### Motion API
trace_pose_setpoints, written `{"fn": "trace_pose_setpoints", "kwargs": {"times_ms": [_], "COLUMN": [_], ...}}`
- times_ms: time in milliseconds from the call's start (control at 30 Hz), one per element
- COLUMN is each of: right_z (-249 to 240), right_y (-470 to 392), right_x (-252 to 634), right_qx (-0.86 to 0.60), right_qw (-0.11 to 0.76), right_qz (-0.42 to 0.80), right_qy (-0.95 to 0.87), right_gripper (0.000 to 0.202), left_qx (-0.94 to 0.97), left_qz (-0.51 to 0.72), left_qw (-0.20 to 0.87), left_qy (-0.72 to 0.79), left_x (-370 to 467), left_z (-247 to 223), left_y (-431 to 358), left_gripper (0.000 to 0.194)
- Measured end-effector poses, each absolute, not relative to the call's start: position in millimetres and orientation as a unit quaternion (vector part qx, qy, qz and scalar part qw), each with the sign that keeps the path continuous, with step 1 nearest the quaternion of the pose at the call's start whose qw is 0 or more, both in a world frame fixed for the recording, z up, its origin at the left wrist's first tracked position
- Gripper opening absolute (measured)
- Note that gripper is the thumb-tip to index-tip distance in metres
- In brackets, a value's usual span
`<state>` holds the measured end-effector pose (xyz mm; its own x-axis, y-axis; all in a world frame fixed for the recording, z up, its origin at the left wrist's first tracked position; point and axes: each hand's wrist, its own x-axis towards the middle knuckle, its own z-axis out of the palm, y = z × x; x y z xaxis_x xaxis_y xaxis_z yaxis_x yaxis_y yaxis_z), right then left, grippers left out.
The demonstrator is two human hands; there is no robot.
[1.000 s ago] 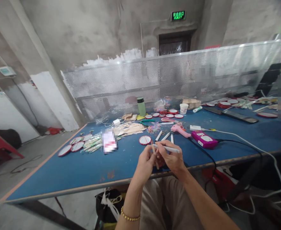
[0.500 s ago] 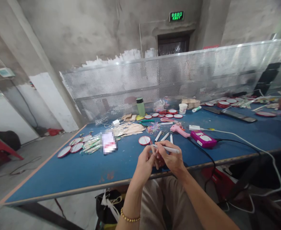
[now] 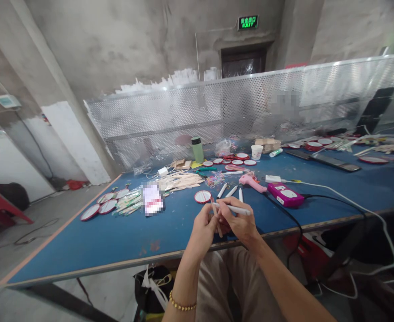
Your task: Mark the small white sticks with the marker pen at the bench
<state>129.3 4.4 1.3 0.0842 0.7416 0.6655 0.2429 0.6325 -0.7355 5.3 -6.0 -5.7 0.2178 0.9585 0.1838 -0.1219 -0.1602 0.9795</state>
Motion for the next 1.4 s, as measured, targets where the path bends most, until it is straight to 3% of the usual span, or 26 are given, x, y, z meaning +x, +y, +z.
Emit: {"fn": "trace_pose_setpoints", "kwargs": {"times_ms": [1400], "right_z": [0.2], "right_y": [3.7], "right_x": [127.5], "right_qx": [-0.392], "right_qw": [0.635], "right_qz": [0.197], "right_qy": [-0.636], "right_gripper": [0.022], "left_qx": [0.566], "left_qz": [0.506], "left_qw": [0.537], "left_qy": [0.367], "left_x": [5.2], "left_z": [-4.7], "left_y": [-7.9], "left_gripper": [0.039]}}
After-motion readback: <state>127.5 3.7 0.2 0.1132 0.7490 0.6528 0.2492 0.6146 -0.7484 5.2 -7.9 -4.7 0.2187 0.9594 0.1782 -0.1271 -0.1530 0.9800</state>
